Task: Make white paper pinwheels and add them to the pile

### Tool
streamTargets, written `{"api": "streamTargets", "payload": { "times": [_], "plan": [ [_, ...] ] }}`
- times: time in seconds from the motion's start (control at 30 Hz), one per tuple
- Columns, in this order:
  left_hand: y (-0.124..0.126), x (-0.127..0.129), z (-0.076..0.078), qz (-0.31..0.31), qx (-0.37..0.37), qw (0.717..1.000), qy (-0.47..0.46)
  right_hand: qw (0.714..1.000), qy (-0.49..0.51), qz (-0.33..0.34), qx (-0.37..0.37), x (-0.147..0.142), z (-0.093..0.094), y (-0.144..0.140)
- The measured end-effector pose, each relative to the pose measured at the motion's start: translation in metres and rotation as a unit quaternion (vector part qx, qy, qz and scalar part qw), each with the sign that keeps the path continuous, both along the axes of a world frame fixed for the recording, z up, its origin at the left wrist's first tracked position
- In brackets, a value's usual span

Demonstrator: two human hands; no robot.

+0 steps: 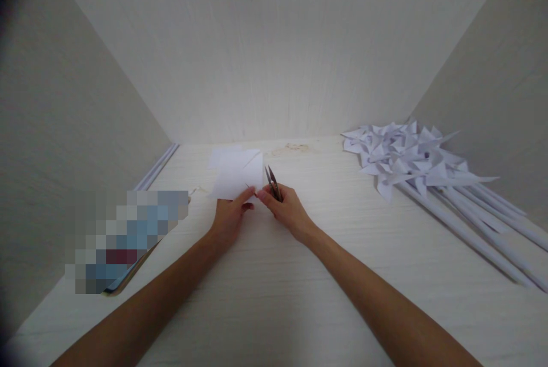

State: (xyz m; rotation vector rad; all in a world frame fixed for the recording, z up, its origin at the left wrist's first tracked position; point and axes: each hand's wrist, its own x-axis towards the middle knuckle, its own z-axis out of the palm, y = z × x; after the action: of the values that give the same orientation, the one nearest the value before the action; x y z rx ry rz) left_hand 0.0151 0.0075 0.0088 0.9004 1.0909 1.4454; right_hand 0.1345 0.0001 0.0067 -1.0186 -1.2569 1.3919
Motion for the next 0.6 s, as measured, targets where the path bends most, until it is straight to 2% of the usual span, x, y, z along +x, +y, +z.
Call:
{"api": "streamTargets", "payload": {
  "times": [0.1,0.2,0.33,0.47,0.6],
  "plan": [
    [0.006,-0.006,0.0,0.04,-0.007,0.998,-0.054,0.995,0.055,0.06,-0.056,-0.003,0.004,-0.004],
    [0.012,-0.013,0.001,0.059,0.004,0.994,-0.094,0.992,0.055,0.065,-0.094,-0.007,0.007,-0.009],
    [0.014,-0.017,0.002,0.043,0.006,0.992,-0.12,0.992,0.039,0.064,-0.105,-0.012,0.008,-0.016],
    [0.011,-0.014,0.003,0.02,-0.004,0.993,-0.116,0.991,0.007,0.09,-0.094,-0.014,0.007,-0.018],
    [0.008,-0.013,0.004,0.006,-0.002,0.994,-0.113,0.993,-0.017,0.081,-0.084,-0.015,0.007,-0.019]
  ]
}}
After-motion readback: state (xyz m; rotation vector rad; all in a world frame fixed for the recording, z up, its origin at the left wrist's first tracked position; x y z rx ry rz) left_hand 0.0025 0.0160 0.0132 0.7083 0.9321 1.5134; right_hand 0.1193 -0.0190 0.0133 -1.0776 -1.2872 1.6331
